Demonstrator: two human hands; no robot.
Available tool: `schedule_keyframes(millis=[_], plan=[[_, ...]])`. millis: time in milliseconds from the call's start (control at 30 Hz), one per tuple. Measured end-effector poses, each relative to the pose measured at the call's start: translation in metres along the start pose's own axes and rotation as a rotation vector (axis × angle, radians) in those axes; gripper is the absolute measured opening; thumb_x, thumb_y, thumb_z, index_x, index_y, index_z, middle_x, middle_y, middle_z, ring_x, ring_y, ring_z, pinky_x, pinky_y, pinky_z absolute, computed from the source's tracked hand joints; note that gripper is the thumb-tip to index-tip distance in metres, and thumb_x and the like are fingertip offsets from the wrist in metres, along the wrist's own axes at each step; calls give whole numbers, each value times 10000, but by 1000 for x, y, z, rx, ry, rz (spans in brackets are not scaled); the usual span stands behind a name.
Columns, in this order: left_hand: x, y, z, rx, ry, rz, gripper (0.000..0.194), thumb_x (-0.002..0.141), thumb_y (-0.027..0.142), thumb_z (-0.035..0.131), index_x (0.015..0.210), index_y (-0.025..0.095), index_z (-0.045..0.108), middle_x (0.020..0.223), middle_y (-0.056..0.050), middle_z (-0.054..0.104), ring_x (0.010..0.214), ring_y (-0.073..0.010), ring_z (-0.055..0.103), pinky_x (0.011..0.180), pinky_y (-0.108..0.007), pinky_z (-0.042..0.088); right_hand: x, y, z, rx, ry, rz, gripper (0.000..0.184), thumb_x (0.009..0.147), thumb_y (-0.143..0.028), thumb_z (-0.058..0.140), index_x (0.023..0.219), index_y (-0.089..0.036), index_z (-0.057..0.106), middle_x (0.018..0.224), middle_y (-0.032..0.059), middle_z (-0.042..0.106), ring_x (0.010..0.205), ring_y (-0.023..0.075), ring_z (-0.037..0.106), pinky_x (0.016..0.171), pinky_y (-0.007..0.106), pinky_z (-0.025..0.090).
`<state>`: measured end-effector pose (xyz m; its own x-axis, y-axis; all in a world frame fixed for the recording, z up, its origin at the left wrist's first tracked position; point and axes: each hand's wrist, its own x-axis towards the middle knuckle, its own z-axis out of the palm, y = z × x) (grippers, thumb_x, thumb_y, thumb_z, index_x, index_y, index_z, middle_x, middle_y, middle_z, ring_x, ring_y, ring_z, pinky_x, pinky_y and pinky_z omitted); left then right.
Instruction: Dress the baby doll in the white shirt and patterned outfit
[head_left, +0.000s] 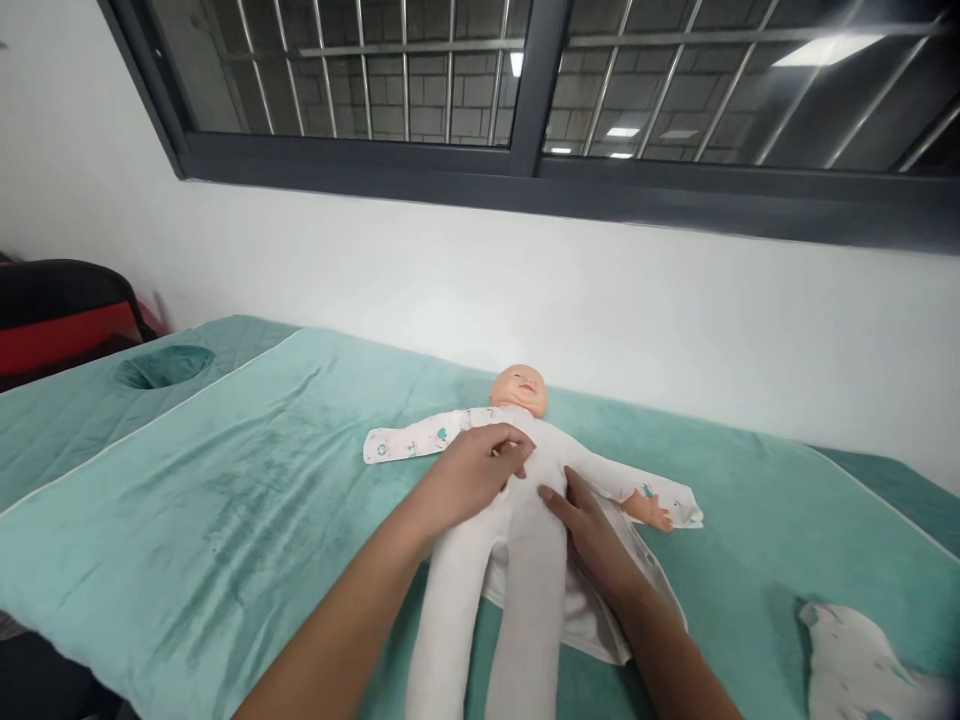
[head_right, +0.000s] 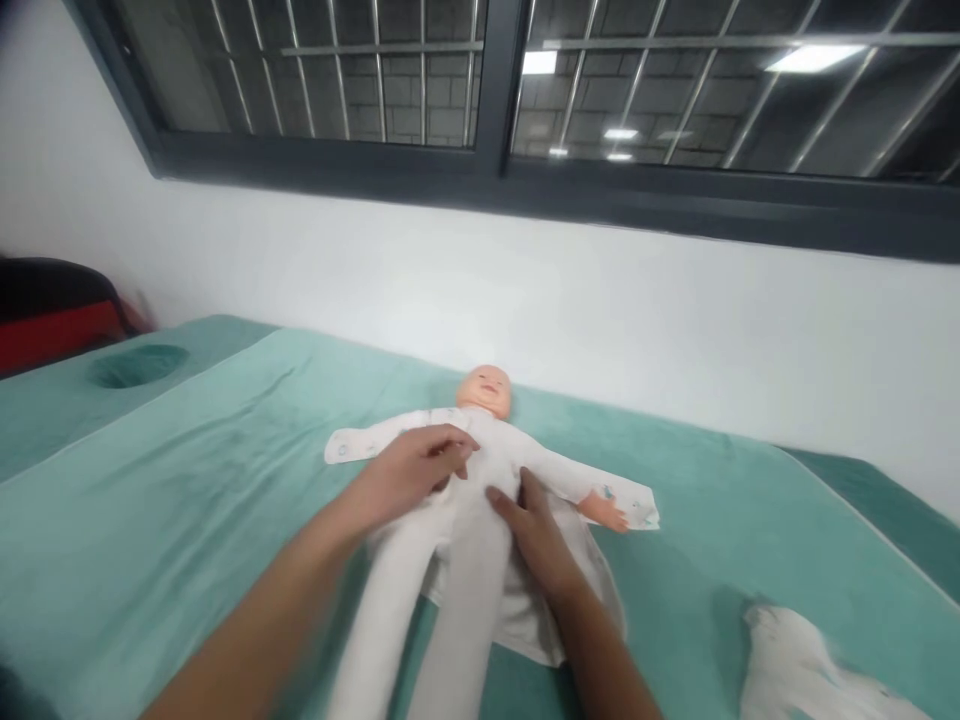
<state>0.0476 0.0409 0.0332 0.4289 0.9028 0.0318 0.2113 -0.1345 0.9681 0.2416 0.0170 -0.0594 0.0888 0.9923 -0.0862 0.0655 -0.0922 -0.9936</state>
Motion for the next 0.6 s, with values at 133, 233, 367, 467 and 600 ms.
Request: schedule_keyframes(millis=[133,233,367,467,600], plan=[[-35,7,7,-250,-33,12,310,876,409,502,1081,222,640,997,-71,674,802,-174,651,687,-289,544,-2,-6,-1,0,-80,-45,494,797,-506,642,1162,-178,590,1174,73,648,1117,263,566,928,361,478],[-58,-15,8,-123,256,18,243,859,370,554,1035,233,651,1027,-63,660,884,-187,636,782,-323,544,-2,-6,-3,10,-99,-53,472,821,-499,626,1164,-178,575,1175,73,638,1107,245,567,945,354,464],[-82,-62,11,275,310,61,464,748,221,678,1197,306,599,1265,-45,562,1163,-220,532,1019,-376,445,-1,-1,-4,25,-99,-34,479,820,-508,626,1168,-183,576,1210,72,623,1119,237,565,959,348,462],[-93,-83,11,384,391,40,275,851,265,563,1119,286,622,1169,-34,596,1113,-202,559,973,-363,470,-1,-1,-3,45,-90,-25,504,813,-507,633,1197,-189,559,1214,68,625,1140,235,563,959,336,470],[-105,-91,14,436,424,106,217,938,281,419,948,253,634,942,-24,648,905,-185,619,811,-336,517,-2,-2,-3,43,-54,-15,524,799,-518,643,1213,-206,563,1245,65,618,1167,242,558,964,333,473]])
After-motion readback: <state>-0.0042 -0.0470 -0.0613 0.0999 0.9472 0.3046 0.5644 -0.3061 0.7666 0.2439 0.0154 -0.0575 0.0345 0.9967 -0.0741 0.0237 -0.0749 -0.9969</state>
